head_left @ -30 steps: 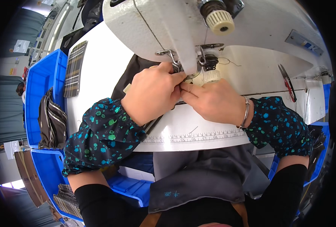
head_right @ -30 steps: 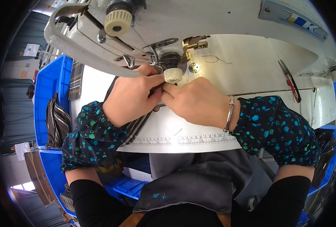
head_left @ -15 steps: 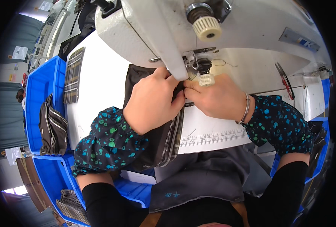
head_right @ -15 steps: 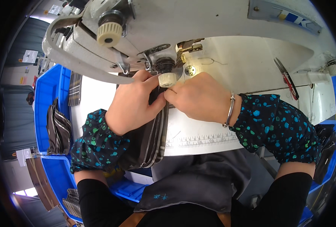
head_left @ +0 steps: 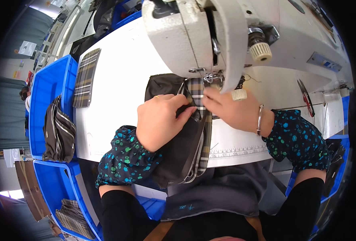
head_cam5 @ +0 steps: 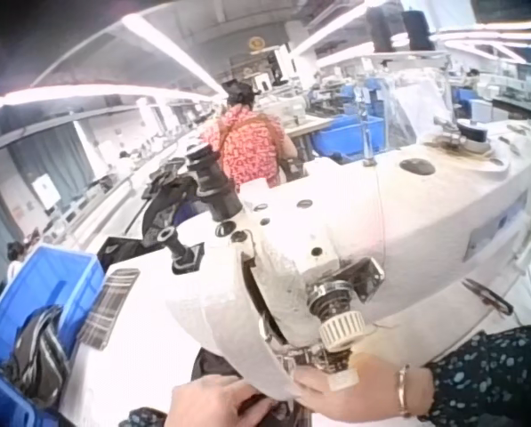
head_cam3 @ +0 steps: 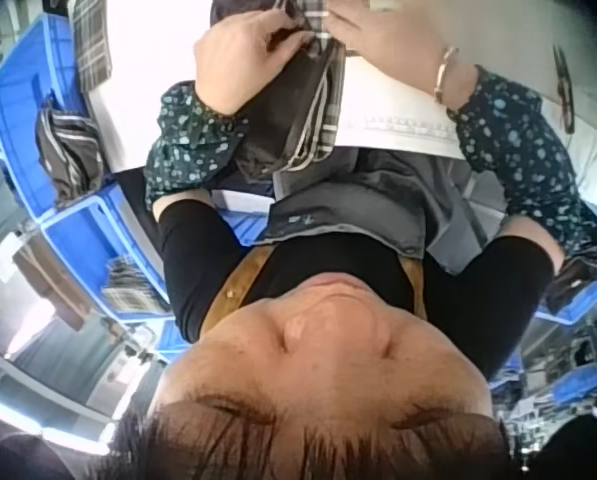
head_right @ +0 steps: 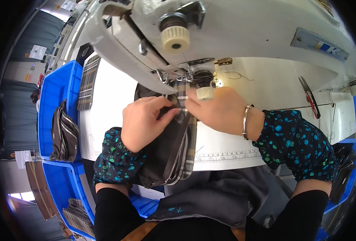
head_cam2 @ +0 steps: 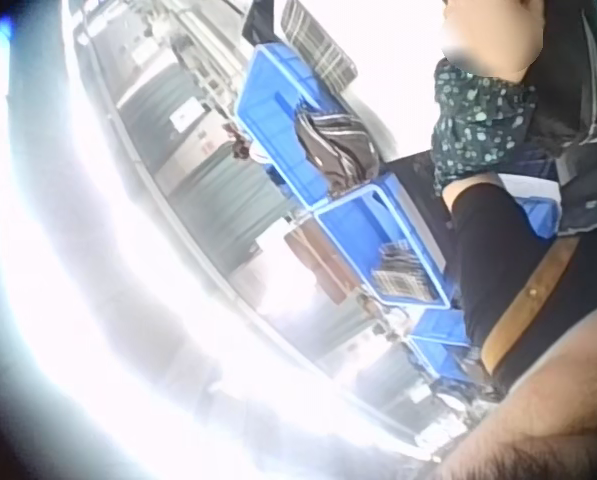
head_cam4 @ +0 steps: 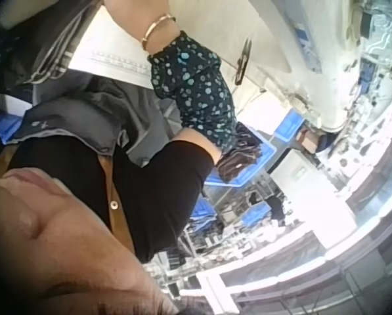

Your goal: The person operates an industrial sewing machine to stitch zippers onto small fabric pouches. They retrieve pouches from a blue bin, align the zipper edges under the presser foot, and sew along the seams. After completing the stitching, the person removes the pouch and places it into a separate bin before picking up the next item.

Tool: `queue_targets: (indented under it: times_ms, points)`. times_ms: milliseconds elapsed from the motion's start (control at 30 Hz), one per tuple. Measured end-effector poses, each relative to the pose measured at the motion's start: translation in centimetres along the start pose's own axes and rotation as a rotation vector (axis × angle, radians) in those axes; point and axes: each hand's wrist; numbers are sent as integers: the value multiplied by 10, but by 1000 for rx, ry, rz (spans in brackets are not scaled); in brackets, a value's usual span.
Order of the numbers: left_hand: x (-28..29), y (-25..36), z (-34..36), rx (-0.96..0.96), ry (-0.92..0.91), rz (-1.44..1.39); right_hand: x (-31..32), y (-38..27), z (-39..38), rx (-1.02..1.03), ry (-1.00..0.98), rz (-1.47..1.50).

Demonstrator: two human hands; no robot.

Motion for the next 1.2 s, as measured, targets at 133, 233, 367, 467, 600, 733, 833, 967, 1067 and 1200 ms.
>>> queue_targets:
  times_ms: [133, 233, 367, 467, 600, 733, 833, 967, 1067, 1200]
  points:
    - [-6, -2, -1, -202, 79, 41, 5, -9, -5, 237, -4, 40]
    - [-13, -7, 3, -391, 105, -117, 8, -17, -11, 268, 112, 7]
    - [-20, -11, 5, -537, 35, -47, 8, -15, -12, 242, 205, 28]
    - [-9, -3, 8, -500, -5, -59, 10, -16, -13, 225, 223, 14]
    - [-16, -1, 3, -557, 27, 38, 14, -16, -17, 203, 121, 25]
    - [-14, -6, 4, -554, 3, 1, 17, -27, -24, 327, -50, 99]
    - [-13, -1, 7, -526, -1, -2, 18, -36, -27, 323, -38, 45]
    - [-13, 4, 7, -503, -13, 20, 14, -42, -33, 330, -3, -17]
    - [-15, 4, 7, -519, 2, 45, 13, -41, -32, 361, 64, -40]
    - [-17, 1, 14, -510, 20, 83, 14, -36, -31, 321, 0, -28]
Point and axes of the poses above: each hand's wrist, its own z-axis towards the middle knuckle, its own x-axis out of the back of the hand, y = z × x, and after that the axes turned 14 degrees about -x, right-handed
